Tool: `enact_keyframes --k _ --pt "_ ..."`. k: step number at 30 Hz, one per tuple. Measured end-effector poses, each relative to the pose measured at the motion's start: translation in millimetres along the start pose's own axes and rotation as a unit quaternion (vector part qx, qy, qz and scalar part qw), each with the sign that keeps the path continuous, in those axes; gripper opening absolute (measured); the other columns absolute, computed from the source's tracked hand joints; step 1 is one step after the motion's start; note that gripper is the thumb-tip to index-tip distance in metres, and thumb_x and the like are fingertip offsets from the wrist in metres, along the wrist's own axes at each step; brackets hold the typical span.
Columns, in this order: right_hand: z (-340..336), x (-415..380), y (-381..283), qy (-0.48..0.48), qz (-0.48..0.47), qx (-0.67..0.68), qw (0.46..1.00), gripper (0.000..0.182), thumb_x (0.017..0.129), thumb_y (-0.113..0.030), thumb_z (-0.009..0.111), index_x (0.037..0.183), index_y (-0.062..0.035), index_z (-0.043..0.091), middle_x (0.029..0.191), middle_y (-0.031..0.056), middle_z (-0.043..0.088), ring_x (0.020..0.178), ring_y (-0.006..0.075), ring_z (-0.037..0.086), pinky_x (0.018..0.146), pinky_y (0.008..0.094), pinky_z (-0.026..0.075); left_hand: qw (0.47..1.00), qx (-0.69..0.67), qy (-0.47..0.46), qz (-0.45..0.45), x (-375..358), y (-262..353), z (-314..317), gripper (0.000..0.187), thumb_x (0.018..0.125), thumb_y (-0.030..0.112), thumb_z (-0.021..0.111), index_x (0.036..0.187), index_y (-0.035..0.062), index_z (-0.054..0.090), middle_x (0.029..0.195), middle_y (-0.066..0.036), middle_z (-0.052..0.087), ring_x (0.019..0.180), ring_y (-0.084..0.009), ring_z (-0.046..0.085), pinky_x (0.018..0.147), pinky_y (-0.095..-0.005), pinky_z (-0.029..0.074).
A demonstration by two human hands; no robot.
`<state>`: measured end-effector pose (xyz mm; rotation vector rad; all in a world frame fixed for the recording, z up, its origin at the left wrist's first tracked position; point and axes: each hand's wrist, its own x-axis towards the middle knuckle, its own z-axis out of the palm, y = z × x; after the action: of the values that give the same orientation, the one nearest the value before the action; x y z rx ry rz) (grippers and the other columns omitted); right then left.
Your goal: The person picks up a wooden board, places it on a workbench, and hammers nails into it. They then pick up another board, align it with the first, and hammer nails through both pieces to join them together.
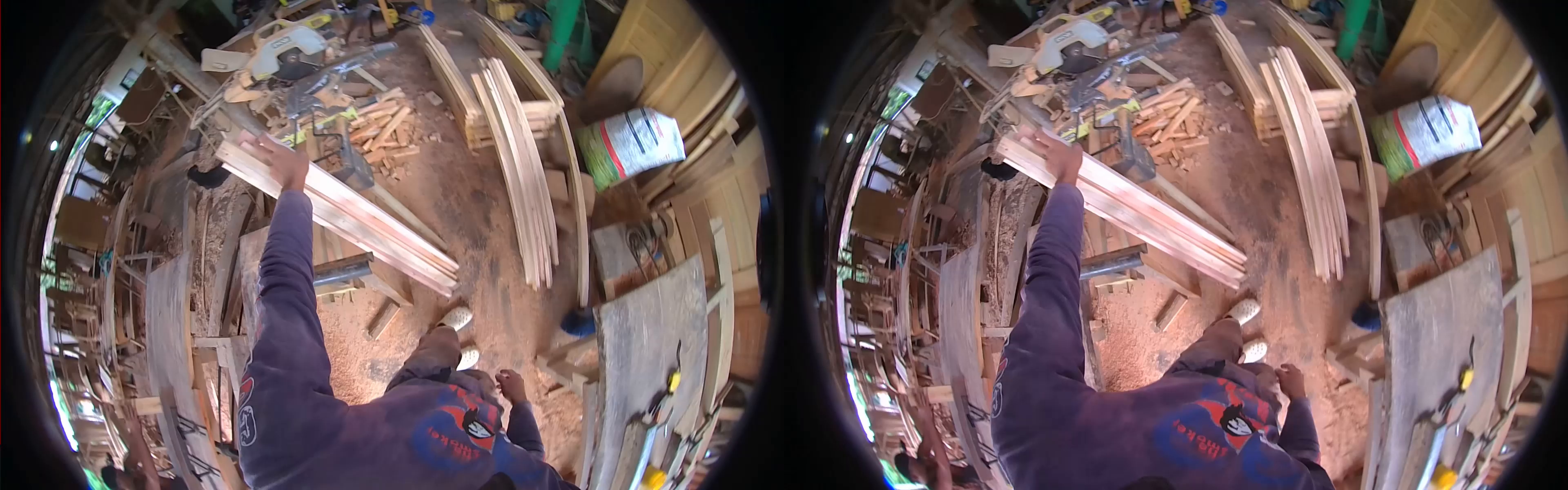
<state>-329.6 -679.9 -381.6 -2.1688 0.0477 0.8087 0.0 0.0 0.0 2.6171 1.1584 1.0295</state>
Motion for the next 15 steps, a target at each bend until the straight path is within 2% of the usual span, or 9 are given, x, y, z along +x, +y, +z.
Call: enact_keyframes --k 1,4,5,6,8,9,10,12,15 --pt "6.9 -3.4 10.2 0.044 -0.093 -0.049 0.994 0.04 0.085 -0.025 0.072 0.112 0.0038 0.069 0.082 0.016 0.073 0.062 0.0209 0.071 0.056 0.033 0.057 0.999 -0.031 -0.019 -0.022 2.6 9.9 -10.6 0.098 0.084 0.027 0.072 0.156 0.0049 0.008 0.164 -0.026 0.009 0.139 -0.0503 0.035 0.107 -0.0559 0.044" --pt "30.1 -38.1 63.7 0.136 -0.099 0.032 0.985 0.031 0.089 -0.019 0.067 0.109 0.004 0.069 0.08 0.016 0.071 0.066 0.0198 0.071 0.053 0.034 0.055 0.994 -0.061 -0.084 -0.026 -48.9 35.5 -46.4 0.093 0.082 0.024 0.072 0.153 0.0051 0.014 0.158 -0.026 0.022 0.125 -0.0519 0.051 0.101 -0.0577 0.046" --pt "17.2 -26.7 28.6 0.127 0.099 0.098 0.982 0.024 0.081 -0.021 0.07 0.104 -0.0132 0.072 0.11 0.0211 0.068 0.102 0.0372 0.066 0.087 0.0492 0.054 0.992 -0.088 -0.085 -0.011 -60.3 49.8 -58.1 0.089 0.082 0.022 0.072 0.151 0.0054 0.018 0.155 -0.026 0.027 0.121 -0.0516 0.054 0.1 -0.0583 0.046" --pt "-21.9 -25.9 -47.8 0.085 -0.008 -0.107 0.991 0.03 0.084 -0.025 0.069 0.111 -0.0115 0.071 0.099 0.0234 0.069 0.096 0.0372 0.067 0.087 0.05 0.053 0.991 -0.116 -0.05 0.047 -74.4 61.2 -65.6 0.086 0.08 0.02 0.072 0.148 0.006 0.022 0.15 -0.026 0.032 0.124 -0.0494 0.051 0.098 -0.0587 0.047" --pt "-25.1 14.7 -85.7 0.105 -0.113 0.071 0.985 0.063 0.084 -0.041 0.074 0.134 -0.0074 0.056 0.093 0.0241 0.07 0.092 0.0418 0.067 0.088 0.0513 0.053 0.972 -0.157 0.024 0.174 -115.9 84.3 -86.6 0.081 0.081 0.015 0.074 0.146 0.0059 0.027 0.147 -0.027 0.037 0.128 -0.0444 0.05 0.099 -0.0563 0.047" --pt "-71.7 -3.4 -207.5 0.086 0.028 0.073 0.993 0.088 0.08 -0.046 0.079 0.148 -0.0047 0.041 0.103 0.0269 0.07 0.103 0.0427 0.067 0.1 0.0489 0.049 0.944 -0.182 0.079 0.265 -141.5 96.5 -100.6 0.079 0.081 0.012 0.075 0.145 0.0055 0.029 0.143 -0.029 0.041 0.128 -0.0437 0.051 0.098 -0.0541 0.049" --pt "-80.4 7.7 -245.0 0.1 -0.036 0.037 0.994 0.107 0.077 -0.033 0.086 0.156 -0.0011 0.021 0.143 0.0284 0.051 0.129 0.0384 0.055 0.105 0.0443 0.047 0.941 -0.195 0.053 0.272 -168.1 102.7 -103.7 0.079 0.081 0.012 0.075 0.145 0.0055 0.029 0.143 -0.029 0.041 0.128 -0.0437 0.051 0.098 -0.0541 0.049" --pt "-98.2 35.1 -327.3 0.188 -0.27 -0.013 0.944 0.116 0.071 -0.037 0.09 0.156 -0.0017 0.02 0.156 0.0277 0.033 0.145 0.0415 0.033 0.12 0.045 0.029 0.85 -0.383 0.023 0.361 -204.2 122.7 -110.3 0.074 0.079 0.006 0.077 0.14 0.0018 0.035 0.147 -0.027 0.035 0.135 -0.0409 0.042 0.1 -0.051 0.049" --pt "-98.3 66.6 -396.5 0.255 -0.352 -0.025 0.9 0.107 0.077 -0.038 0.085 0.156 -0.0023 0.022 0.157 0.0261 0.032 0.144 0.0378 0.038 0.118 0.0443 0.033 0.775 -0.456 -0.02 0.438 -268.1 148.3 -102.1 0.066 0.079 0.003 0.076 0.135 0.0028 0.041 0.14 -0.027 0.041 0.124 -0.0418 0.049 0.097 -0.0496 0.048"
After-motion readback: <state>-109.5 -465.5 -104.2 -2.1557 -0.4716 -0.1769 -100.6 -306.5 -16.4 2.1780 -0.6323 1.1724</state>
